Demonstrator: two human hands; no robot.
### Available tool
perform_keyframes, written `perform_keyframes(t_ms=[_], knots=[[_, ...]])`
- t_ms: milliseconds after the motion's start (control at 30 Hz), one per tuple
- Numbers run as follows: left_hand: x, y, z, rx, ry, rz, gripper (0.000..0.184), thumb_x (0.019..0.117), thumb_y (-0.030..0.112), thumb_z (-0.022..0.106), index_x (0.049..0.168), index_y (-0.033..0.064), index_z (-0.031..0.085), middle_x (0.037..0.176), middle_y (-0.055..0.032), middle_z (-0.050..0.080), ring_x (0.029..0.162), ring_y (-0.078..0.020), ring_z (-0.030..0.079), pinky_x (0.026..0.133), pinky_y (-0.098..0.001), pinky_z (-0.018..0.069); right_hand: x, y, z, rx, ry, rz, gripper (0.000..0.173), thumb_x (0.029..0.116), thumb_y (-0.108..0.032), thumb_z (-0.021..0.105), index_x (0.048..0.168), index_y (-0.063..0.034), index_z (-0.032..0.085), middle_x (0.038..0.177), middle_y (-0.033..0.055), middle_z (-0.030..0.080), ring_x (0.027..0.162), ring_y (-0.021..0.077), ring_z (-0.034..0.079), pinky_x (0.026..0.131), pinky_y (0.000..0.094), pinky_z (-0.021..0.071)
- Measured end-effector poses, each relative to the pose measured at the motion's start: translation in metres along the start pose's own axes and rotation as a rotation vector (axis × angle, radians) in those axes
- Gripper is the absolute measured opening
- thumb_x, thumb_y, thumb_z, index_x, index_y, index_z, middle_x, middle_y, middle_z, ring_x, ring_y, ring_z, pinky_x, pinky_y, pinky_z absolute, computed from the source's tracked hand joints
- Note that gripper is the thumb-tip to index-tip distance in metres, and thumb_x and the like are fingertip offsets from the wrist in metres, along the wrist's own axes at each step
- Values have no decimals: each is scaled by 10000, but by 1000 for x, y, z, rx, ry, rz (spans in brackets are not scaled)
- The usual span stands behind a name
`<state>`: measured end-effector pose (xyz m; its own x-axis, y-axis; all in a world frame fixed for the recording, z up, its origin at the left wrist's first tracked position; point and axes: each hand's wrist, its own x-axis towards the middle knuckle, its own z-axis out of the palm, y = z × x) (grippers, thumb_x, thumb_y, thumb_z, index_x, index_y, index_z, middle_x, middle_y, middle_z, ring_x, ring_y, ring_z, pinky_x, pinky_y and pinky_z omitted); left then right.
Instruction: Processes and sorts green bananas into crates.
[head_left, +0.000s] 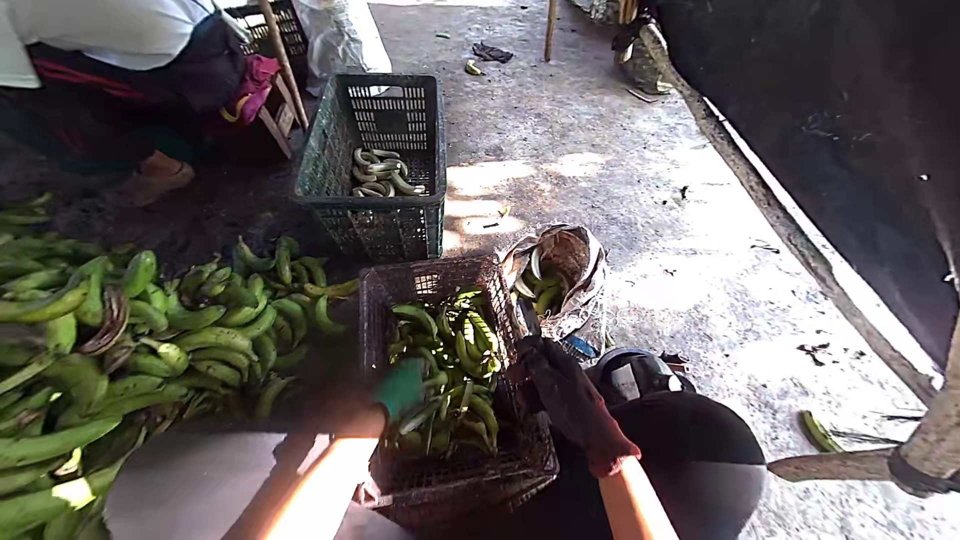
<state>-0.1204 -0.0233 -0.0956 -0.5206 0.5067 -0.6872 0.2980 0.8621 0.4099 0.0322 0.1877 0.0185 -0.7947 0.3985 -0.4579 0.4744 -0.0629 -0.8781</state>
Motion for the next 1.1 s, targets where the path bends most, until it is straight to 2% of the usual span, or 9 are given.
perform_keyframes(t_ms=[300,400,467,533,667,733,833,967,1100], knots=[[-112,5,-54,-959,511,460,372,829,37,730,1191,43,648,1015,12,714,879,-58,676,772,-241,580,6,6,64,563,-183,161,486,1120,-448,238,1323,-86,490,914,73,679,627,148,630,556,312,555],[-117,-1,-31,-1094,363,640,503,793,56,786,1268,57,622,1020,9,709,879,-78,676,772,-266,588,18,18,82,925,-493,-103,505,1034,-586,424,1179,-143,618,914,37,730,710,112,696,617,277,602],[-122,5,-26,-953,198,579,737,757,99,835,1417,76,506,1070,7,699,907,-73,679,783,-267,594,24,25,86,885,-532,-203,441,1028,-467,528,1262,-100,594,1037,71,731,892,157,712,770,329,610],[-125,17,-24,-987,206,493,837,758,183,825,1471,74,401,1153,-11,672,961,-78,677,822,-284,598,21,21,94,635,-303,-196,305,955,-238,639,1180,-43,576,858,29,710,728,122,692,655,312,606],[-98,34,-9,-1419,651,205,416,984,227,643,1337,16,576,1079,-92,696,928,-125,669,841,-316,571,4,9,122,289,22,-167,582,704,-18,851,1229,8,603,895,92,733,727,180,715,644,363,625],[-90,25,-21,-1682,737,124,261,1053,195,539,1233,24,616,949,-83,677,797,-126,649,731,-307,570,1,18,121,524,42,-321,530,790,0,737,1285,-26,548,895,81,716,697,169,697,609,344,614],[-94,24,-46,-2108,678,398,259,1092,200,392,955,83,579,619,-10,537,500,-121,547,513,-297,547,17,17,105,938,-41,-419,98,981,-346,644,1013,-254,643,691,-59,665,514,43,615,459,219,531],[-106,55,-54,-2094,645,643,168,1061,130,410,1049,77,570,587,26,463,461,-95,501,504,-277,540,25,-12,91,1166,-28,-405,331,1099,-347,349,964,-201,614,787,-20,696,514,39,599,421,196,491],[-122,49,-41,-2038,648,922,132,967,183,598,1065,138,675,562,42,532,459,-76,552,484,-259,538,24,-19,61,1164,-51,-467,424,1095,-381,345,907,-184,670,719,-24,695,476,26,587,406,183,481]])
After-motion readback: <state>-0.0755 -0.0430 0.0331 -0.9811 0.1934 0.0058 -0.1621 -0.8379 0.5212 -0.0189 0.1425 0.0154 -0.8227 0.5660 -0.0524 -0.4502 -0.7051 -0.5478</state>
